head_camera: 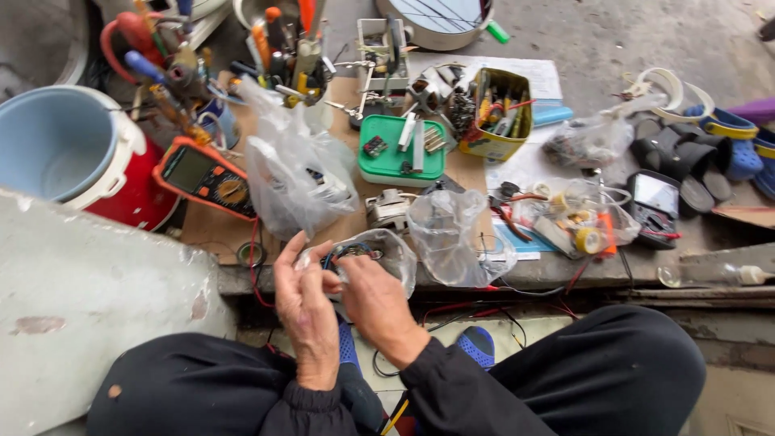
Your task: Sorting through and inspecting various small mechanical and electronic parts stored in plastic bags on a workbench.
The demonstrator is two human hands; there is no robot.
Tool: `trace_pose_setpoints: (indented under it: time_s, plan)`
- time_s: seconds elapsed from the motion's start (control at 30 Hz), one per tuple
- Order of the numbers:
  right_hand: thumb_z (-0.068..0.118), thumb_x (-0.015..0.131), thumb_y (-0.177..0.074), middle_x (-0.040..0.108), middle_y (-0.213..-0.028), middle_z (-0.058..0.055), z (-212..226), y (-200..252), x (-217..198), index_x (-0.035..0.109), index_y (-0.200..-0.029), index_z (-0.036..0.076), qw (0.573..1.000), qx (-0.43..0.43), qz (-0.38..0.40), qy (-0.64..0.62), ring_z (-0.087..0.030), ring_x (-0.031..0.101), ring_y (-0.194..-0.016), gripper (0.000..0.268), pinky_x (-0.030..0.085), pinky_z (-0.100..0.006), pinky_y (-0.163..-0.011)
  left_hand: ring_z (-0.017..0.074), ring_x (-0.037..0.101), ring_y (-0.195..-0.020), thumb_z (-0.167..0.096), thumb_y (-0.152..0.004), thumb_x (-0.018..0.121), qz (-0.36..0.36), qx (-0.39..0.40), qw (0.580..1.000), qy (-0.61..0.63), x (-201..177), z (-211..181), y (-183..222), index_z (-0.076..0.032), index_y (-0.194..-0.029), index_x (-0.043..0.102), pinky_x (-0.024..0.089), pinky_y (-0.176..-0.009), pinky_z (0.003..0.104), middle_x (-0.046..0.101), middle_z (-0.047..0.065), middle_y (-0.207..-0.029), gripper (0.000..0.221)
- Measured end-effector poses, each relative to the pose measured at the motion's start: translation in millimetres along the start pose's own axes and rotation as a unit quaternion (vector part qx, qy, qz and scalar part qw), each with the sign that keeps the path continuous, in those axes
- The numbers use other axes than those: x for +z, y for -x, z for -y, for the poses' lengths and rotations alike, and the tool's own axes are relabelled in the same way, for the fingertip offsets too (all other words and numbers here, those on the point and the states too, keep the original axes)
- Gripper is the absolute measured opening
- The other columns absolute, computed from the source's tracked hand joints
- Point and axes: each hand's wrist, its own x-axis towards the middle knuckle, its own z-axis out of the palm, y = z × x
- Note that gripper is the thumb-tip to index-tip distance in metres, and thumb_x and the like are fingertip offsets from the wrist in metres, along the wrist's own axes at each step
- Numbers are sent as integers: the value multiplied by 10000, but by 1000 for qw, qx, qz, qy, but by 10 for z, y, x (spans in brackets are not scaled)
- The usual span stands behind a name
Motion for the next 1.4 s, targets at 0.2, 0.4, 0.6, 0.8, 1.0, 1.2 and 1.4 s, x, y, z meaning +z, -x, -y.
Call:
trace_pose_setpoints:
  time_s: [0.2,0.4,0.6,0.8,1.0,1.2,1.4]
  plan:
    - [212,843,-826,686,-1022,-169,-752,140,897,706,-1031,47,990,34,116,67,-415,707,-772,297,570,-505,-684,116,563,-717,-75,-1082,451,18,-19,999,23,36,-9,63,-33,-1594,487,507,-660,266,750,142,-1275,514]
    - [130,715,-900,723,-1132,-166,-295,-95,-345,614,-1187,82,976,-24,203,-70,-391,699,-1005,308,573,-489,-772,126,591,-715,0,-1015,506,94,-25,995,9,101,-438,168,-2,-1589,500,532,-639,254,782,193,-1283,573]
    - [380,559,-1136,846,-950,-81,-120,-165,-1953,759,-1016,119,983,-15,171,70,-324,775,-678,350,609,-442,-606,161,630,-709,-23,-1043,490,220,10,975,-20,749,-1557,90,-45,-1563,514,610,-649,324,786,188,-1266,521]
    - [541,451,-1129,758,-1073,75,-713,-399,-3024,718,-1203,331,935,-42,160,313,-235,643,-809,347,445,-439,-855,179,693,-770,-63,-1044,485,329,68,942,10,1534,-2083,-45,-16,-1576,470,635,-746,327,751,194,-1231,535]
    - [477,558,-1196,757,-661,-114,-1404,-730,-3450,729,-1265,77,912,134,-1,387,-323,690,-569,440,466,-431,-929,122,757,-798,-23,-1053,487,366,84,926,-35,2436,-1624,-347,-54,-1544,532,631,-737,264,804,139,-1147,494]
    - [626,472,-1151,794,-830,-244,-2298,-1007,-3260,633,-1540,196,897,294,22,329,-386,811,-967,601,449,-471,-1006,102,772,-735,-85,-1009,505,325,111,937,-65,3094,-1020,-810,-122,-1461,628,692,-737,293,829,136,-1038,470]
    - [579,522,-1095,804,-895,-253,-2771,-1156,-2872,608,-1541,211,898,291,68,322,-426,817,-1006,584,475,-493,-982,112,767,-709,-137,-984,521,298,97,938,-147,3360,-588,-1304,-147,-1433,659,665,-746,303,851,114,-991,470]
